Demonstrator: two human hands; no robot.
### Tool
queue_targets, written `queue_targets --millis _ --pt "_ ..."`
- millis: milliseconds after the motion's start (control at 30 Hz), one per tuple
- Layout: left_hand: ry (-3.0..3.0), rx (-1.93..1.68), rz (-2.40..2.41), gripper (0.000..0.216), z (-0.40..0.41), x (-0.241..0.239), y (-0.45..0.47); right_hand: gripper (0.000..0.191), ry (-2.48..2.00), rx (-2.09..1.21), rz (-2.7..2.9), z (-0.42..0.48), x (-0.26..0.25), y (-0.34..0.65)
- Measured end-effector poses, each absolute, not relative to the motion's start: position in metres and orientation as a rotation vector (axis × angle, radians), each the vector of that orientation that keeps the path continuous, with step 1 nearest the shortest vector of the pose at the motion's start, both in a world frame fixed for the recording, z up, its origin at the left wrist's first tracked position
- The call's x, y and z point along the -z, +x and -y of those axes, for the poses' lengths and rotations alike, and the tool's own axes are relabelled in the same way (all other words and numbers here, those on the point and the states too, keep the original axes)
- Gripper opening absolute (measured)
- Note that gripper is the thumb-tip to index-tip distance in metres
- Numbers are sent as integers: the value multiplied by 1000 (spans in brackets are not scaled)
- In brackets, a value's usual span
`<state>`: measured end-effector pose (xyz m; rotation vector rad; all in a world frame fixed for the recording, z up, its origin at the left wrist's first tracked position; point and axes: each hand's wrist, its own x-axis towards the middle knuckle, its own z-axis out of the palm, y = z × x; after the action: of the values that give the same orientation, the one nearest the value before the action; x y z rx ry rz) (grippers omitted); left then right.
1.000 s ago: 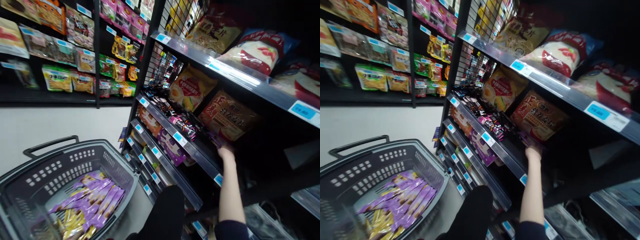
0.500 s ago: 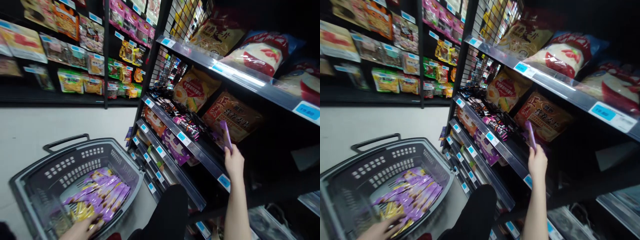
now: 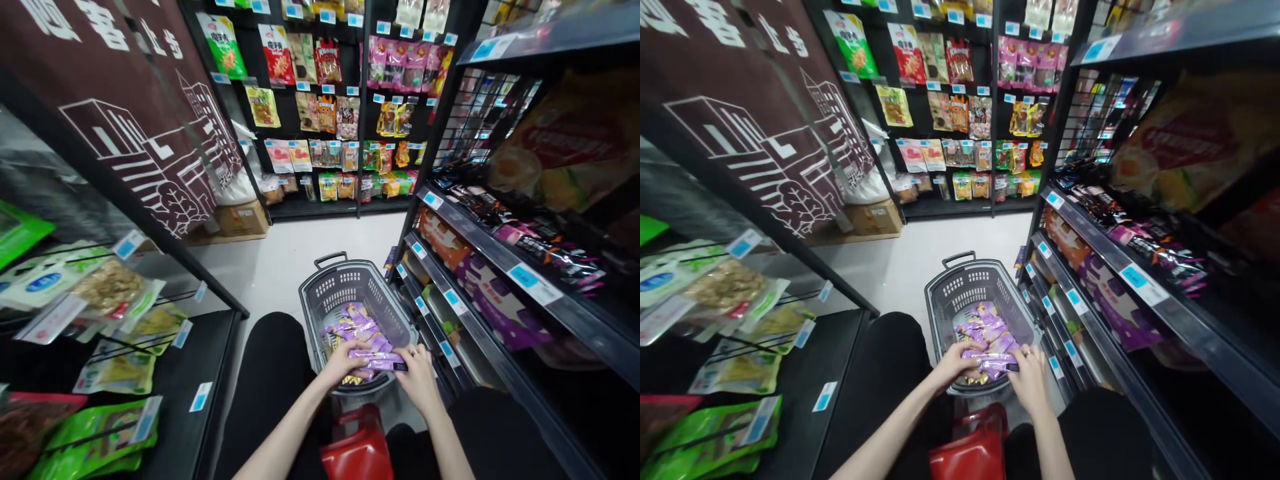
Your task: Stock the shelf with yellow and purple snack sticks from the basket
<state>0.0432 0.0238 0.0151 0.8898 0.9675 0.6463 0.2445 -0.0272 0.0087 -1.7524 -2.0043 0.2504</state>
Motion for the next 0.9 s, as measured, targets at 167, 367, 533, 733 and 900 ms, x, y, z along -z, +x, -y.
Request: queue_targets --millis 167,367,533,733,900 --pt "1192 -589 -994 40 -26 -14 48 33 -1793 -411 1923 34 -8 248" --pt "1139 -585 -1013 40 -24 -9 52 23 -1695 -650 1708 33 -2 253" --pt "1109 -631 -1015 36 -24 0 54 23 -1561 -928 1313 30 8 272" --pt "1055 -626 -1063 34 -28 -7 52 23 -1510 -1025 1053 28 11 278" --pt "834 -582 -891 39 -28 -5 47 29 -1402 -1121 765 28 17 279"
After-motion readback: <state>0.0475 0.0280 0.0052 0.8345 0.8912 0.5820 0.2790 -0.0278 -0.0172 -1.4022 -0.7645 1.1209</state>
